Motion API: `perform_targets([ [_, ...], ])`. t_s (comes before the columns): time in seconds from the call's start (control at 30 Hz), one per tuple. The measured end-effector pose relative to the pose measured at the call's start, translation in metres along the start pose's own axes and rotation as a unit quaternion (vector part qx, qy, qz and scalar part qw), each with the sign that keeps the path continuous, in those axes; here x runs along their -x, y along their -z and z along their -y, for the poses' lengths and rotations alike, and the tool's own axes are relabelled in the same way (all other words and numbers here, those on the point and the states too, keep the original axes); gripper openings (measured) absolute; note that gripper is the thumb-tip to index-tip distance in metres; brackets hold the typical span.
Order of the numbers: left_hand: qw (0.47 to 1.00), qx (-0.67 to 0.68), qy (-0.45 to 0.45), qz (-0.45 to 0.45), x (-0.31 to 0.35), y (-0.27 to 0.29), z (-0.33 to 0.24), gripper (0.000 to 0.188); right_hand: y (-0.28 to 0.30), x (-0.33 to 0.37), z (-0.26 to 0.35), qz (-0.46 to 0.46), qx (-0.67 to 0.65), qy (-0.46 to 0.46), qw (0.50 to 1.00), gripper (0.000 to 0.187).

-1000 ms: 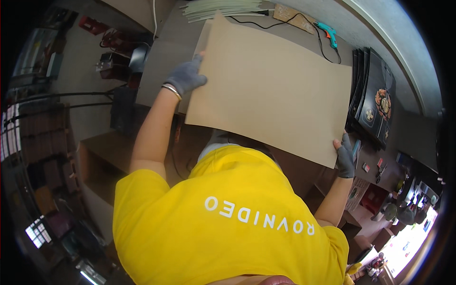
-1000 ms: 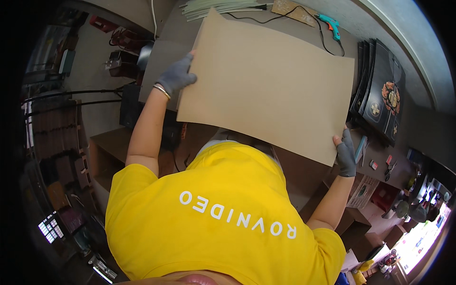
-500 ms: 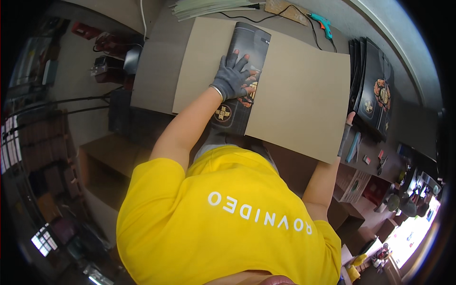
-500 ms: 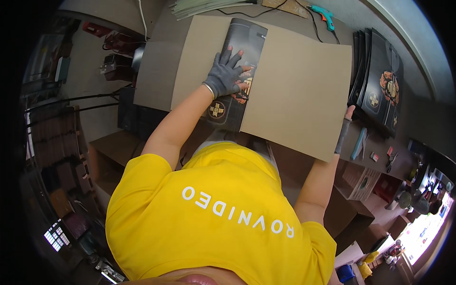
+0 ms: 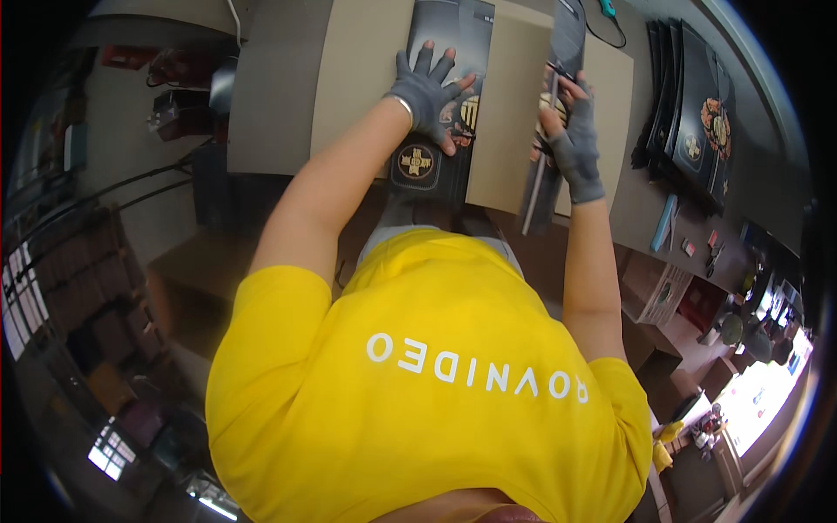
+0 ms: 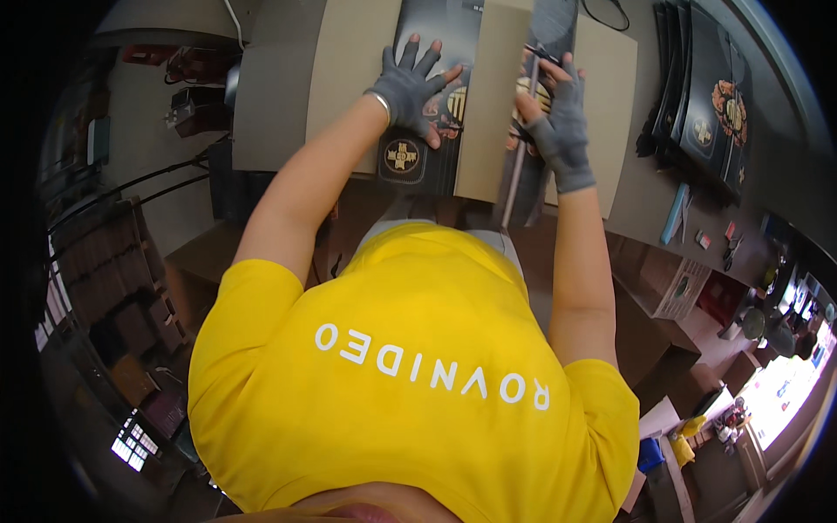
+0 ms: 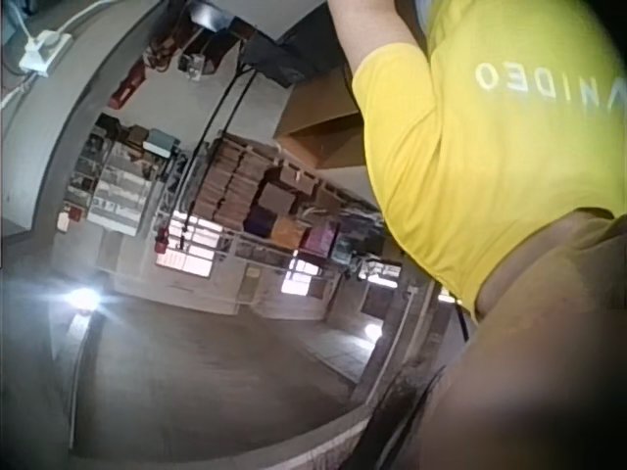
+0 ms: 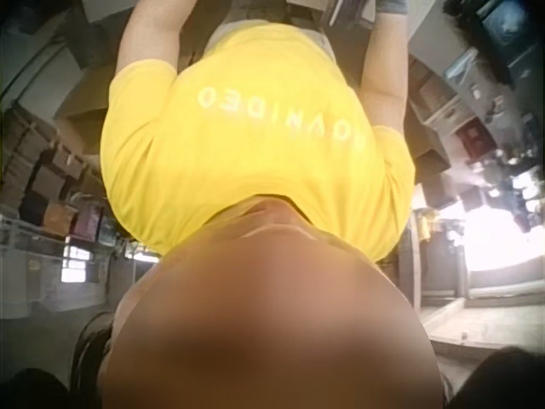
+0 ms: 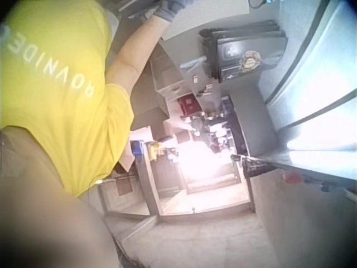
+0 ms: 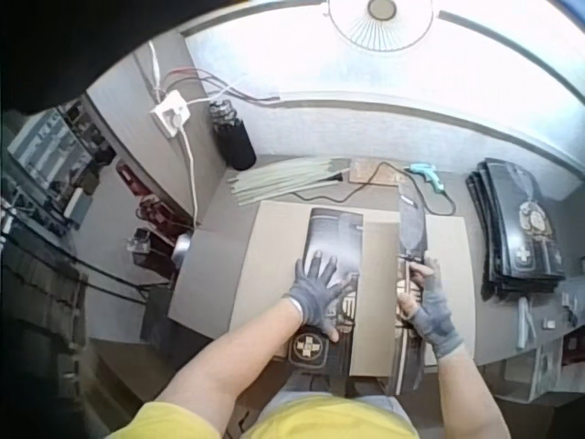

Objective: Folding printed cardboard packaging sleeves on a workbench for preparation.

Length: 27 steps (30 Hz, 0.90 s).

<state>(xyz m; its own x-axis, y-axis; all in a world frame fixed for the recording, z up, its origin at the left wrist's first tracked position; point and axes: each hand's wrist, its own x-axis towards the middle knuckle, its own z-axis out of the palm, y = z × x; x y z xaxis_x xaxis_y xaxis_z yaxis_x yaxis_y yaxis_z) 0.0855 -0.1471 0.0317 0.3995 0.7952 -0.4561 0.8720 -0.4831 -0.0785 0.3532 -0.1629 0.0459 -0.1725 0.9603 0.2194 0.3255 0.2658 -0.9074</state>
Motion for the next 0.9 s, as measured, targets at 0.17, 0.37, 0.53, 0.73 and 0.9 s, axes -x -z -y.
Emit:
perform_targets([
  [0.17,0.999,-0.019,0.003,0.026,-0.003,0.002,-0.006,0.147,-0.013,-0.01,-0.018,-0.006,0.17,0.06,0.984,0.068],
  [0.37,1.0,-0.026,0.013,0.011,-0.001,-0.002,-0.007,0.149,-0.006,-0.007,-0.037,-0.046,0.115,-0.022,0.992,0.077],
  [0.53,1.0,-0.018,0.006,-0.008,-0.001,-0.005,-0.003,0.148,-0.004,-0.008,-0.039,-0.052,0.095,-0.026,0.994,0.075],
  [0.73,1.0,0.003,-0.004,0.0,0.002,-0.002,-0.004,0.146,-0.033,-0.008,-0.026,0.02,0.335,0.071,0.939,0.067],
  [0.9,1.0,-0.018,0.005,0.001,0.0,-0.002,-0.004,0.151,-0.067,-0.003,-0.033,0.114,0.559,0.03,0.821,0.07],
])
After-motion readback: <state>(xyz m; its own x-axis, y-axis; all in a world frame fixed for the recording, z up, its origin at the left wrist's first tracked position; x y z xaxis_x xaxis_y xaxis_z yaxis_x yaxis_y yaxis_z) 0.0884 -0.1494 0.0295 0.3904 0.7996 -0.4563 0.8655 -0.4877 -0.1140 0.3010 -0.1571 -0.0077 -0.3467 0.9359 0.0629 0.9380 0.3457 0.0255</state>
